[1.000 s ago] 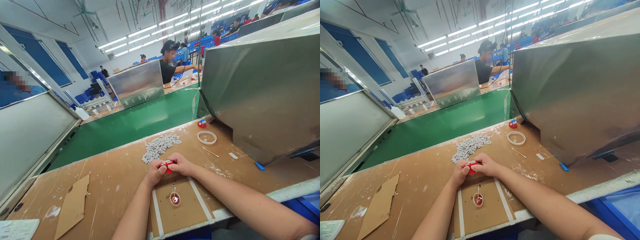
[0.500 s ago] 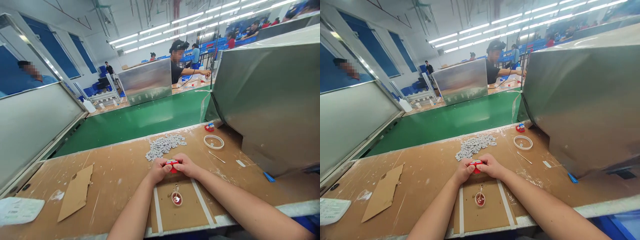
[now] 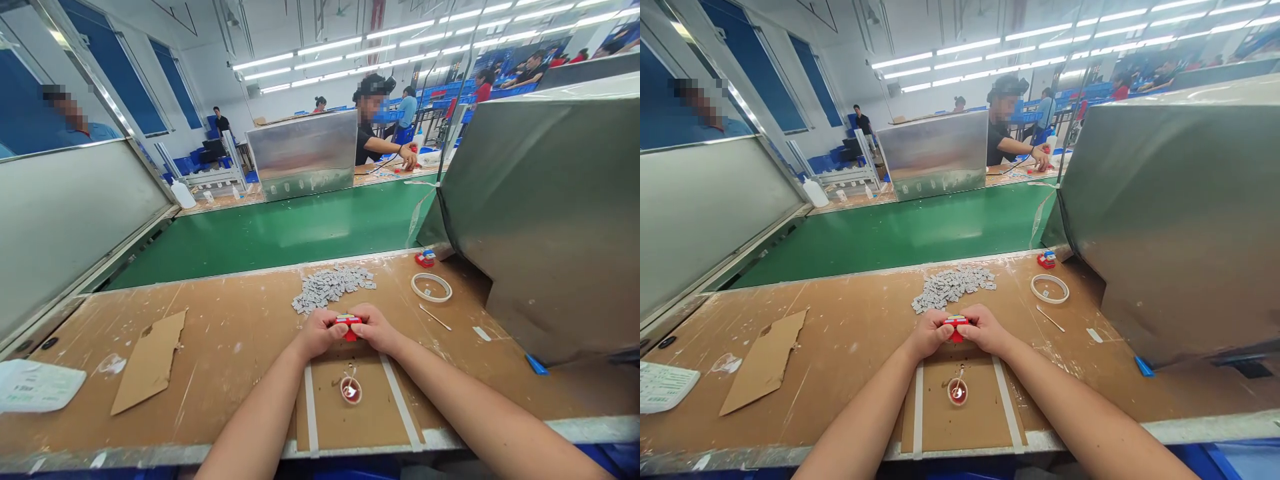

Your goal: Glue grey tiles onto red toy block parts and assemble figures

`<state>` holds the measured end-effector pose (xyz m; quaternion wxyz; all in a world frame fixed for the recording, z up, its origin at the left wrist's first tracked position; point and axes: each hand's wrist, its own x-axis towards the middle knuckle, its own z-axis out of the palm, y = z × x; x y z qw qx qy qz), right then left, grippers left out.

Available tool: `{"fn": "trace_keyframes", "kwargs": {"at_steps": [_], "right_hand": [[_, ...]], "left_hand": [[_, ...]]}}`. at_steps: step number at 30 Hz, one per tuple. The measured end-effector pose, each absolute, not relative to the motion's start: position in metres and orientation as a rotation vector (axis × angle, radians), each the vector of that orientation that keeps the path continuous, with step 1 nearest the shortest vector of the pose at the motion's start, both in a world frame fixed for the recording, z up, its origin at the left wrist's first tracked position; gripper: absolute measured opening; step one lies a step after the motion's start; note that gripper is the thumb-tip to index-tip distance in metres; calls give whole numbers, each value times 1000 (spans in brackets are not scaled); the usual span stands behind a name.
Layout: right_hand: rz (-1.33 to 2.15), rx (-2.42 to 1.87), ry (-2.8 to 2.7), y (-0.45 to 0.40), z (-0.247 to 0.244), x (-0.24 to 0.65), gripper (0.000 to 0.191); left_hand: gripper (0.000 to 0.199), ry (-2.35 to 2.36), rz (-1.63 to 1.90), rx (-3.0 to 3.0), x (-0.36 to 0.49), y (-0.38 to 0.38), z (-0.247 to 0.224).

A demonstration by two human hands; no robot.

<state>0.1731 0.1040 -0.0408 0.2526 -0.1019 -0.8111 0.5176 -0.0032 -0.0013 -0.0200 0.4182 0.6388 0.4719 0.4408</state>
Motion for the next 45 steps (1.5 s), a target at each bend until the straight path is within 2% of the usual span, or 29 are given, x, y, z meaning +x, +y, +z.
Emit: {"fn": "trace_keyframes", "kwargs": {"at_steps": [11,38,42,45], "right_hand": [[1476,-272,-2153,99,-31,172,79],[1346,-129,-2157,102,-39,169,74],[1101,-222,-2215,106,-35,172,70],[792,-362,-2287,109,-25,176,65]], "left_hand": [[85,1184,1103,1622,-3,0,-17],[89,1262,1053,1719,-7,-1,-11],[86,1365,1113,1754,-10,0,-12],[70,1444,1232,1744,-15,0,-15]]}}
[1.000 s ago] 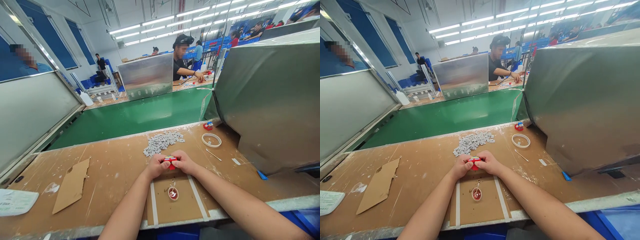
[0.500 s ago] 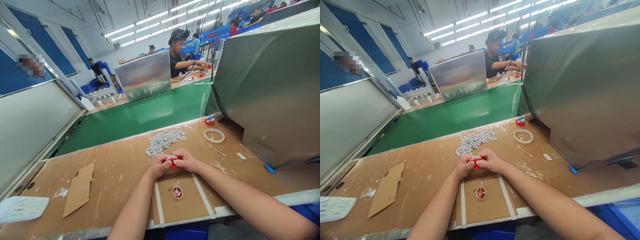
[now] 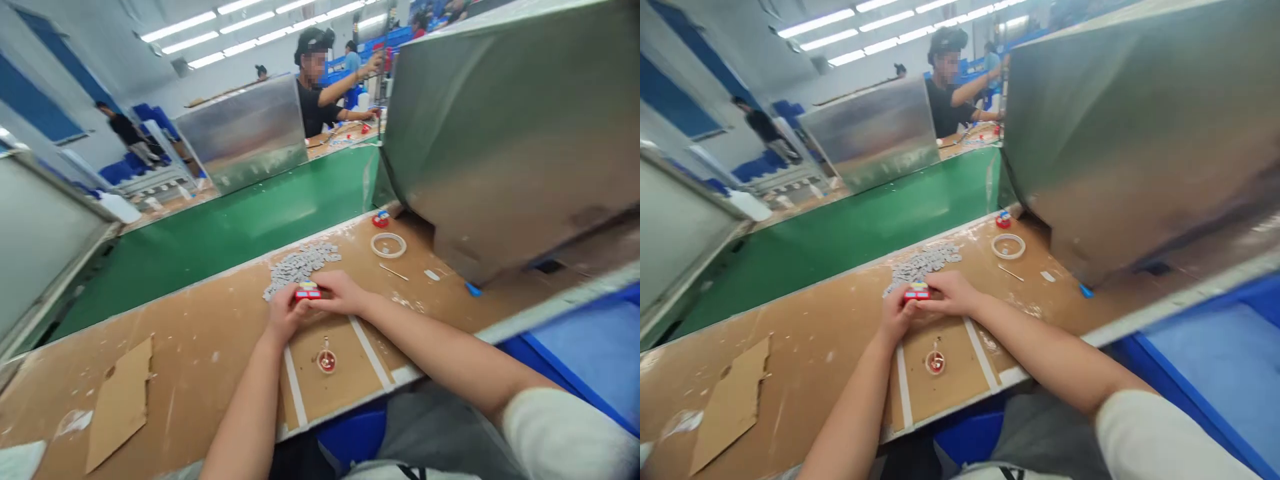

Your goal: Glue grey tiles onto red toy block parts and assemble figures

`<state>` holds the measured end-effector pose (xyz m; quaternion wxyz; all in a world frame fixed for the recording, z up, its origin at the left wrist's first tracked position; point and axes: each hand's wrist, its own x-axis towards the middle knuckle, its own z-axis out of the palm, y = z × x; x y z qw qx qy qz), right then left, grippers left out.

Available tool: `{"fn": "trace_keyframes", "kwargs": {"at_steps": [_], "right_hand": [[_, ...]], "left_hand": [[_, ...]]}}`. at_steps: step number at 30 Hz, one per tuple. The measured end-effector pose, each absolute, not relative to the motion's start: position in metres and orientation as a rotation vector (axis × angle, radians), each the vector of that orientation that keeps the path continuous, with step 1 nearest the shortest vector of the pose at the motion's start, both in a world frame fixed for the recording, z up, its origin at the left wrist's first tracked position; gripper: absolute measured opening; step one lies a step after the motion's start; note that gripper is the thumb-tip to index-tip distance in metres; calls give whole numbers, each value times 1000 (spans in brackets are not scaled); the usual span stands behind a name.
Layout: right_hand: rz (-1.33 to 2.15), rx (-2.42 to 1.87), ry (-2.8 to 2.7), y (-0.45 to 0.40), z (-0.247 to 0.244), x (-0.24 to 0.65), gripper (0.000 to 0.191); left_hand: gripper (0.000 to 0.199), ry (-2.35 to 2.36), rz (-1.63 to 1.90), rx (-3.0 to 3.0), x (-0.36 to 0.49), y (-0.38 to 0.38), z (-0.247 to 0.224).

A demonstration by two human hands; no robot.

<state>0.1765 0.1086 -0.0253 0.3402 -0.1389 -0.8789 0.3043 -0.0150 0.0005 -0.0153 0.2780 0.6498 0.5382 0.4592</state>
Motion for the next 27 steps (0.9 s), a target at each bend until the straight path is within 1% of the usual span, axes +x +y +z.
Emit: {"fn": "trace_keyframes", "kwargs": {"at_steps": [1,2,5,8,12,16,19,21,24,27], "right_hand": [[708,-367,-2315,110,-22,178,64],[632,-356,-2337,112,-19,179,64],[431,-293,-2395,119,-14,182,65],[300,-240,-2438,122,-11,185,67],[226,-203,-2472,125,-12,187,67],[289,-197,-2443,127,-14,185,64],[448,-195,-2393,125,-13,186,63],[638,-218,-2343,123,-12,186,63],[1134,-268,-2217,117,-12,183,67],[1657,-310,-1934,112,-17,173,68]], "left_hand": [[65,1465,1288,1740,-17,1,-17],[66,1493,1372,1756,-19,2,-19],[65,1446,1448,1838,-24,3,-23],[53,1367,1460,1916,-28,3,-20],[47,1325,1481,1963,-30,2,-10],[47,1333,1511,1975,-30,2,-6],[48,1353,1524,1959,-29,2,-5],[48,1416,1557,1962,-27,2,-5],[42,1582,1622,2078,-25,4,-4],[35,1686,1620,2230,-20,6,-4]]}}
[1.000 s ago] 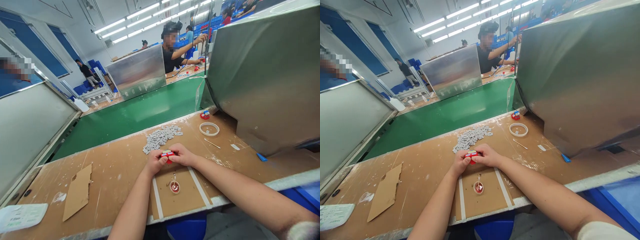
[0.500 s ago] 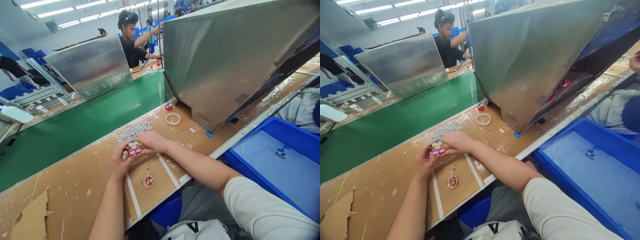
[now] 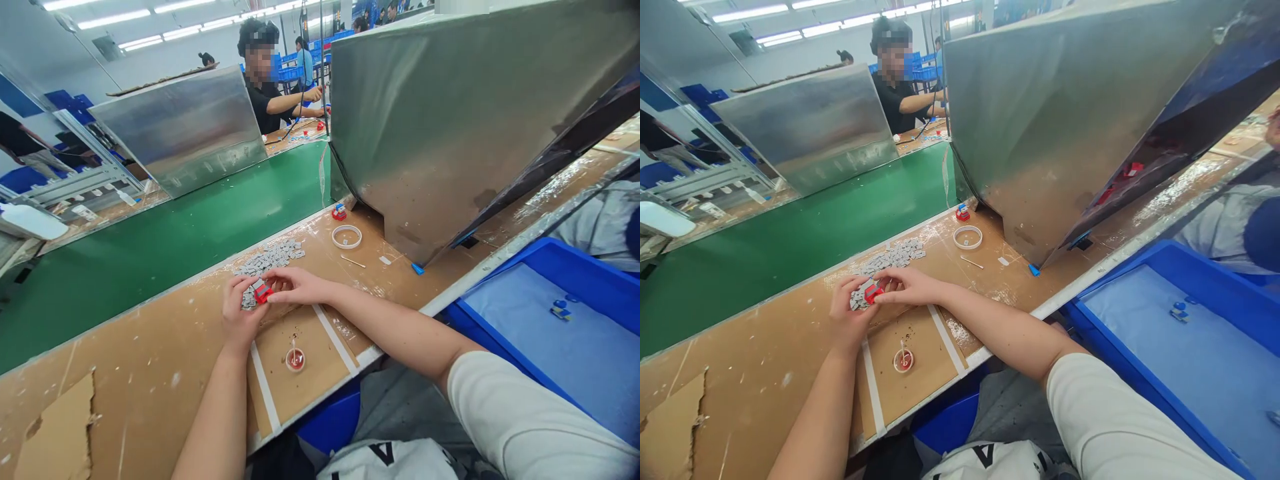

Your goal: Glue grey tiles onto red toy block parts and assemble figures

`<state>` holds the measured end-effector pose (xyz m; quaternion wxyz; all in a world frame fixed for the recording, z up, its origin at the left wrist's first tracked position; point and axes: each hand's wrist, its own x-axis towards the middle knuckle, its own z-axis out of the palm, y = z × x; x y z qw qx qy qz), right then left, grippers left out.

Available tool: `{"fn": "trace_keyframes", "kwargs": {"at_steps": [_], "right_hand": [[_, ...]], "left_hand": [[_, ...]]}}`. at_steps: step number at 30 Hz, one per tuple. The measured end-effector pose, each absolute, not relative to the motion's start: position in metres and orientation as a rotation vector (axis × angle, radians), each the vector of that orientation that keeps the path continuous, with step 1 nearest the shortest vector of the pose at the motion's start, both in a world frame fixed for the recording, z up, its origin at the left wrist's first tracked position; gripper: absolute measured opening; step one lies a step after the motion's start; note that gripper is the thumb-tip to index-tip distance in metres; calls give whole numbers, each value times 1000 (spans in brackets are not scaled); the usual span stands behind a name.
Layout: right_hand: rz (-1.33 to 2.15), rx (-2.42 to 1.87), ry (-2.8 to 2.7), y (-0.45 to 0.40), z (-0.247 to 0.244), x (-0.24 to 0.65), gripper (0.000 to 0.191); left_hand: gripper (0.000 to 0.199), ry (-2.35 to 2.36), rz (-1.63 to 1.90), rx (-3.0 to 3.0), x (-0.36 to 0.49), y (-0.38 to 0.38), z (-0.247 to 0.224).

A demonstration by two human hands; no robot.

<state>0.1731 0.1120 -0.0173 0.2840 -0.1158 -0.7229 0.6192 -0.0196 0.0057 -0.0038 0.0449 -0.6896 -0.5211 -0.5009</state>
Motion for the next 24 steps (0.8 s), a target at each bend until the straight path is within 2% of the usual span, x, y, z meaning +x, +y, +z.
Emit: {"fn": "trace_keyframes", "kwargs": {"at_steps": [5,9,13,24], "right_hand": [[2162,-244,-1557,104,-28,160,67],[2355,-260,-1418,102,-27,162,67],[2427,-272,-1361,104,-23,167,64],[2428,-256,-1360,106,-28,170,61]], "left_hand": [[40,-1630,-1535,-2065,-11,6,-9],[47,-1641,-1590,-2042,-10,6,-14],[40,-1594,-1571,-2005,-10,6,-18],[40,-1574,-1522,-1973,-7,3,-13]]}}
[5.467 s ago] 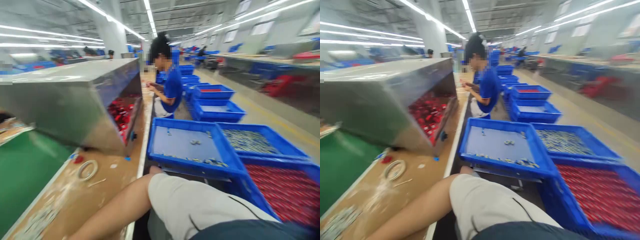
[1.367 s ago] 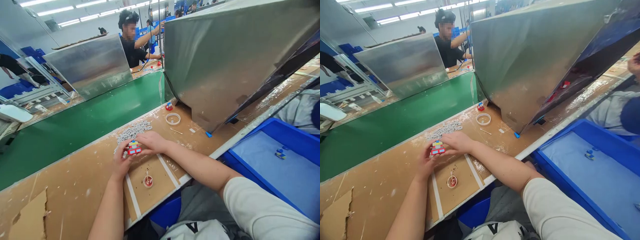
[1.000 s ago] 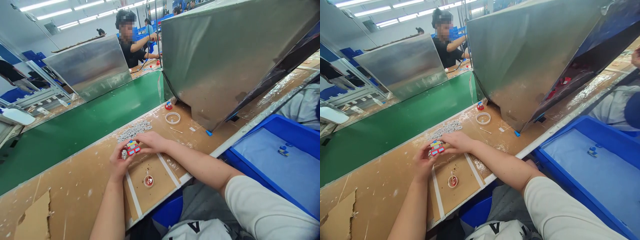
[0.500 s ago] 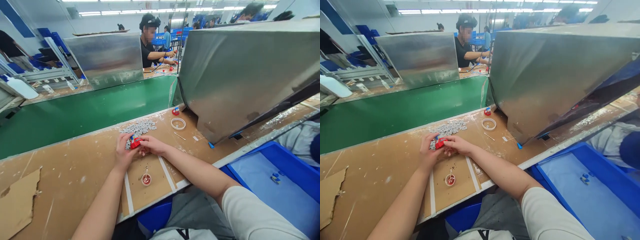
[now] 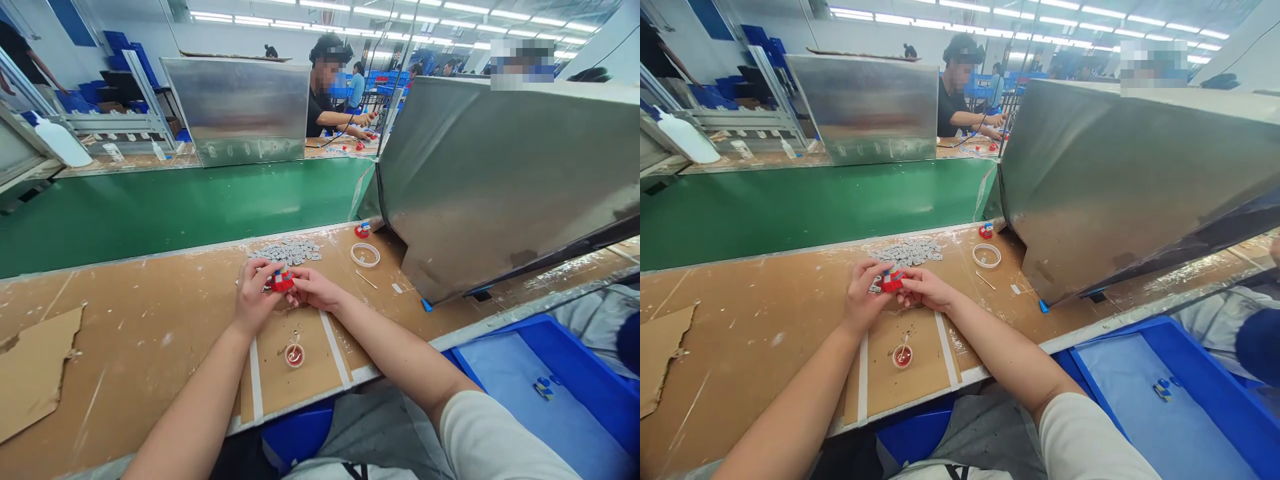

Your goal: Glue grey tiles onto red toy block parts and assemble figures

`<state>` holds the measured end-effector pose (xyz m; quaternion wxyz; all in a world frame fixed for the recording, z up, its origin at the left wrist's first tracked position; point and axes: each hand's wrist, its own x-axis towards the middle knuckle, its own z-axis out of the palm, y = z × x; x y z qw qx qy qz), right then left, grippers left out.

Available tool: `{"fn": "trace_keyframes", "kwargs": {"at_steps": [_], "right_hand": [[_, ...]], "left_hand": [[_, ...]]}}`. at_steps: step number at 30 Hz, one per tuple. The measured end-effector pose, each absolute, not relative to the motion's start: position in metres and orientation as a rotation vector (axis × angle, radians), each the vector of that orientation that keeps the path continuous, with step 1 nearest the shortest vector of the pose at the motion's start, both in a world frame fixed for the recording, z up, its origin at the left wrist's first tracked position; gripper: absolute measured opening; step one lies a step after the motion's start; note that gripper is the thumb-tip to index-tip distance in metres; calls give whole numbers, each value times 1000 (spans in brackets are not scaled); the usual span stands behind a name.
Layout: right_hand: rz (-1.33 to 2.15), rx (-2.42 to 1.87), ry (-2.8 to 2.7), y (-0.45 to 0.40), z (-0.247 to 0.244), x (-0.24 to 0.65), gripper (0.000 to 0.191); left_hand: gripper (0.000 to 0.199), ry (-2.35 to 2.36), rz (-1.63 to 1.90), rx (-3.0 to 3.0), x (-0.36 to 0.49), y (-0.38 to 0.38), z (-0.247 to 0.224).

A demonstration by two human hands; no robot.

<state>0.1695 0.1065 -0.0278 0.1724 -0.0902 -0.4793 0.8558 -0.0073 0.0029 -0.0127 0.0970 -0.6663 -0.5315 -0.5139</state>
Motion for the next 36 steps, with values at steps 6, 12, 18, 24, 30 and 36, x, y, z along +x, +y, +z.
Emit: {"fn": "trace_keyframes", "kwargs": {"at_steps": [6,12,18,24,30,36], "right_hand": [[2505,-232,-1383,111,-20,177,56],[2476,-217,-1412,115,-22,179,66],[2462,-233,-1403,117,-31,178,62],[2412,-259,-1472,119,-34,180,60],[1947,-419,-1749,151,-27,173,66],[1030,-1087,-1977,263,-16,146,54]], "left_hand": [[37,-1529,-1564,-2058,-6,4,-14],[33,-1610,-1560,-2076,-5,4,-16],[37,-1667,-1478,-2070,-5,3,-15],[35,-1633,-1481,-2053,-2,3,-16],[55,-1658,-1576,-1960,2,14,-26],[28,-1740,-1501,-2014,-5,22,-32]]}}
